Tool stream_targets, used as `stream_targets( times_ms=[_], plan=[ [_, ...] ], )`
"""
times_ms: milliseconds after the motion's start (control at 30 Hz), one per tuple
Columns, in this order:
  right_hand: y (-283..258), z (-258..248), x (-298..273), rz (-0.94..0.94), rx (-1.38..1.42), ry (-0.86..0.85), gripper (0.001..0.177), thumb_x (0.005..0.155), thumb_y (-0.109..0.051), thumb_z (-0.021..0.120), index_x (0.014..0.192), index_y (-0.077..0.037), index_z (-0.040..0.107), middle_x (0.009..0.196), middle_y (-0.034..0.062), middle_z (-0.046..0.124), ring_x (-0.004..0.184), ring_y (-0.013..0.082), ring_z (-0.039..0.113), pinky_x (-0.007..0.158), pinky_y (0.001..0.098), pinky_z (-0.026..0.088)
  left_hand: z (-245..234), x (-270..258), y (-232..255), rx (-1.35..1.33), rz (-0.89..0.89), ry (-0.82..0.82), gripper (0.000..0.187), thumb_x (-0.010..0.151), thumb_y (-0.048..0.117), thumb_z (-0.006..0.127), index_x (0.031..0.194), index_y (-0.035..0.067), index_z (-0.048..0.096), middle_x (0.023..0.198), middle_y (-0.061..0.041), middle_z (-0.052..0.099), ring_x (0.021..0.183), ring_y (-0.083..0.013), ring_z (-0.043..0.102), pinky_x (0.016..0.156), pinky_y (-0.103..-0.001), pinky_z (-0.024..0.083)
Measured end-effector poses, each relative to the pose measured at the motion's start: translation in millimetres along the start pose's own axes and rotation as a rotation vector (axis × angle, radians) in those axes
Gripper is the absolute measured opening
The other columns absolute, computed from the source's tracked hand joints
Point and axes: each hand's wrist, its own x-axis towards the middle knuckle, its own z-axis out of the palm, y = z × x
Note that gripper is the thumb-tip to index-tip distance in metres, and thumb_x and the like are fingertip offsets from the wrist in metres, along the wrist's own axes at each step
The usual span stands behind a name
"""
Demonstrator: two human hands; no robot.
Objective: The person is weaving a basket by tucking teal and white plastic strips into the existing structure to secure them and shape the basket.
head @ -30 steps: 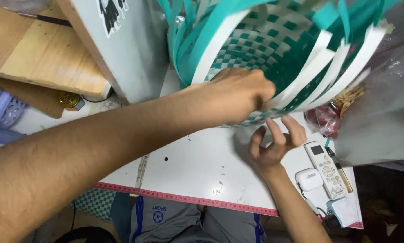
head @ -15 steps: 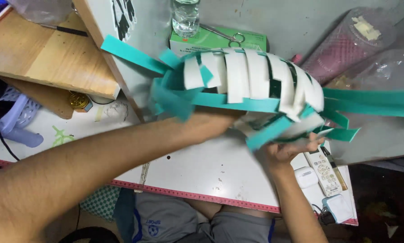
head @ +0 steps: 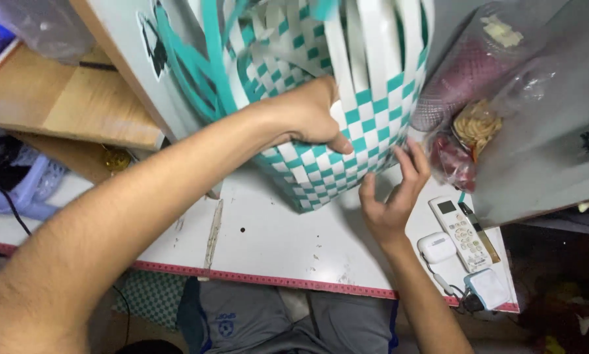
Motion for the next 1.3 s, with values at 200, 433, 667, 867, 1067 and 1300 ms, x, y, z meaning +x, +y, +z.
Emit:
stream_targets(
  times_ms=[200,433,667,867,1067,1300],
  plan=[
    [-34.6,6.6,-14.0,0.283,0.106,-0.016,0.020,0.085,-0.004,0.063,0.103,0.003,0.060,0.105,0.0115,0.048,0.107,0.0309,0.052,0.092,0.0405,0.044,-6.7,-0.2,1.8,-0.147,0.023,-0.012,0.067,0.056,0.015,0.087,0.111,-0.006,0.055,0.093,-0.016,0.069,0.090,-0.0349,0.070,0.074,-0.040,0.057],
    [-94.8,-18.0,31.7,1.242,0.724,0.114,0.038,0.083,-0.010,0.052,0.118,0.001,0.059,0.127,0.0059,0.056,0.126,0.0180,0.048,0.103,0.0313,0.038,13.1,-15.5,8.5,-0.395,-0.393,-0.059,0.058,0.057,0.015,0.081,0.113,0.013,0.065,0.116,0.002,0.068,0.108,-0.0125,0.062,0.090,-0.026,0.051],
    [-85.2,-11.4,22.4,1.268,0.573,0.085,0.018,0.092,-0.005,0.053,0.109,-0.010,0.053,0.102,0.0035,0.046,0.107,0.0167,0.047,0.097,0.0360,0.039,41.2,-38.6,-7.3,-0.548,-0.313,-0.039,0.075,0.069,0.022,0.080,0.128,-0.010,0.047,0.129,-0.025,0.055,0.125,-0.0354,0.049,0.107,-0.046,0.035],
    [-65.4,0.3,-7.1,0.959,0.280,0.076,0.011,0.096,-0.020,0.059,0.094,-0.009,0.056,0.079,0.0032,0.053,0.079,0.0156,0.053,0.076,0.0348,0.045,58.2,-51.3,-10.4,-0.600,-0.321,0.078,0.059,0.072,0.026,0.079,0.112,-0.010,0.057,0.105,-0.022,0.066,0.105,-0.0302,0.065,0.095,-0.046,0.045],
    [-48.4,1.1,-25.0,0.567,0.163,-0.022,0.016,0.098,-0.020,0.053,0.088,-0.009,0.056,0.070,0.0016,0.049,0.069,0.0171,0.054,0.070,0.0326,0.046,78.0,-59.4,-36.8,-0.689,-0.296,0.211,0.047,0.073,0.025,0.080,0.099,-0.008,0.059,0.085,-0.015,0.062,0.081,-0.0224,0.063,0.079,-0.041,0.048],
    [-44.1,8.1,-35.2,0.123,-0.025,0.068,0.012,0.098,-0.008,0.046,0.087,-0.010,0.049,0.073,-0.0015,0.036,0.065,0.0158,0.043,0.064,0.0296,0.042,108.4,-65.6,-52.2,-0.811,-0.042,0.431,0.018,0.076,0.009,0.078,0.076,-0.006,0.068,0.058,-0.004,0.061,0.048,-0.0055,0.054,0.053,-0.028,0.052]
  ],
)
